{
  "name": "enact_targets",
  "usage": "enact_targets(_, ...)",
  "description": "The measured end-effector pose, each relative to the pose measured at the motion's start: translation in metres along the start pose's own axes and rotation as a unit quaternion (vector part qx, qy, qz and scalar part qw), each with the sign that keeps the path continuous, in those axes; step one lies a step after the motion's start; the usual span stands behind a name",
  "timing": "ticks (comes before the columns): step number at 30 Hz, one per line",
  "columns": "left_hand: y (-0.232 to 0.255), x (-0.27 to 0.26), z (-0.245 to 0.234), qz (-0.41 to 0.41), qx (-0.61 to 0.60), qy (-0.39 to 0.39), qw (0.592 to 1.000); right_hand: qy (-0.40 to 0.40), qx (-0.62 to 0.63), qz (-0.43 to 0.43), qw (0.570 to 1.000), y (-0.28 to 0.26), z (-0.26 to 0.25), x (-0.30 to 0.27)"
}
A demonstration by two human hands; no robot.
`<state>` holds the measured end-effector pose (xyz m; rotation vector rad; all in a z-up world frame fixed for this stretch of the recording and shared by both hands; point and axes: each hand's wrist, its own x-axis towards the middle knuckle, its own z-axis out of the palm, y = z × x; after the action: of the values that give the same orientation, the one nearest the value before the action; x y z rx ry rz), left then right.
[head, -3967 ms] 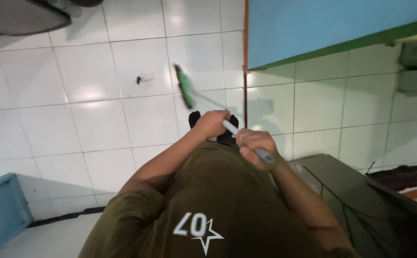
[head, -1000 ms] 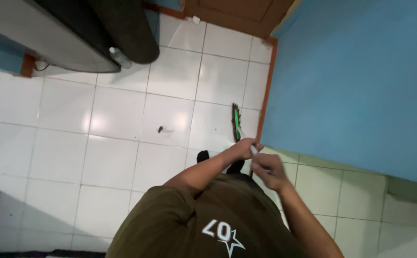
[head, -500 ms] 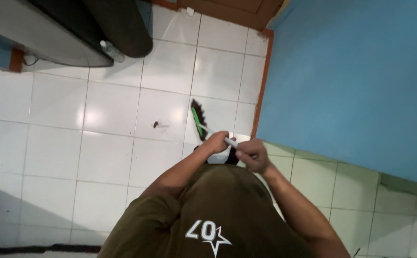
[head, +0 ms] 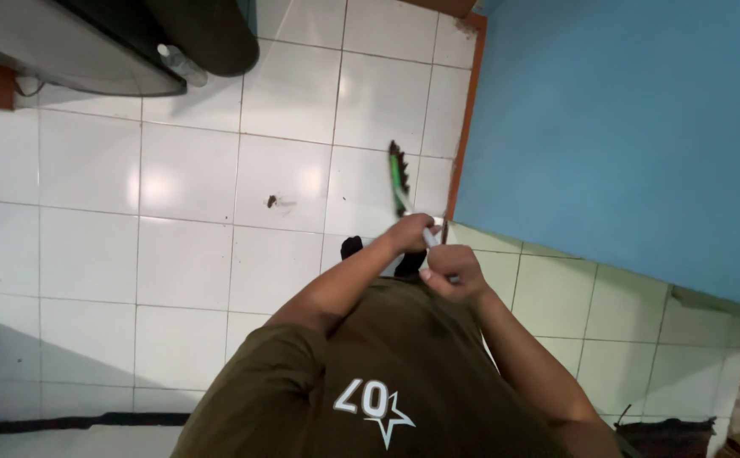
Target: Sweep the floor using a broom to collect debris.
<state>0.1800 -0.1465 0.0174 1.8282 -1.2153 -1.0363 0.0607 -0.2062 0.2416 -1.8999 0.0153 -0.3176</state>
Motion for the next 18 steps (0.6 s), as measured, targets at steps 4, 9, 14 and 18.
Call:
enact_targets(4,-0.029,-0.022,-0.019,-0.078,0.045,-0.049,0.995,0.025,0.066,0.04,0.997,0.005,0.003,0.007)
enact_targets(9,-0.043,-0.049,-0.056,-0.152,0.089,-0.073,0.982,0.061,0.146,0.02,0.987,0.016,0.018,0.007)
enact_targets(14,0.005,-0.061,-0.079,-0.153,0.083,-0.056,0.983,0.08,0.157,0.003,0.984,-0.03,0.016,0.016)
enact_targets(18,0.049,-0.054,-0.073,-0.11,0.03,-0.043,0.993,0.082,0.091,-0.05,0.991,-0.075,-0.002,0.023)
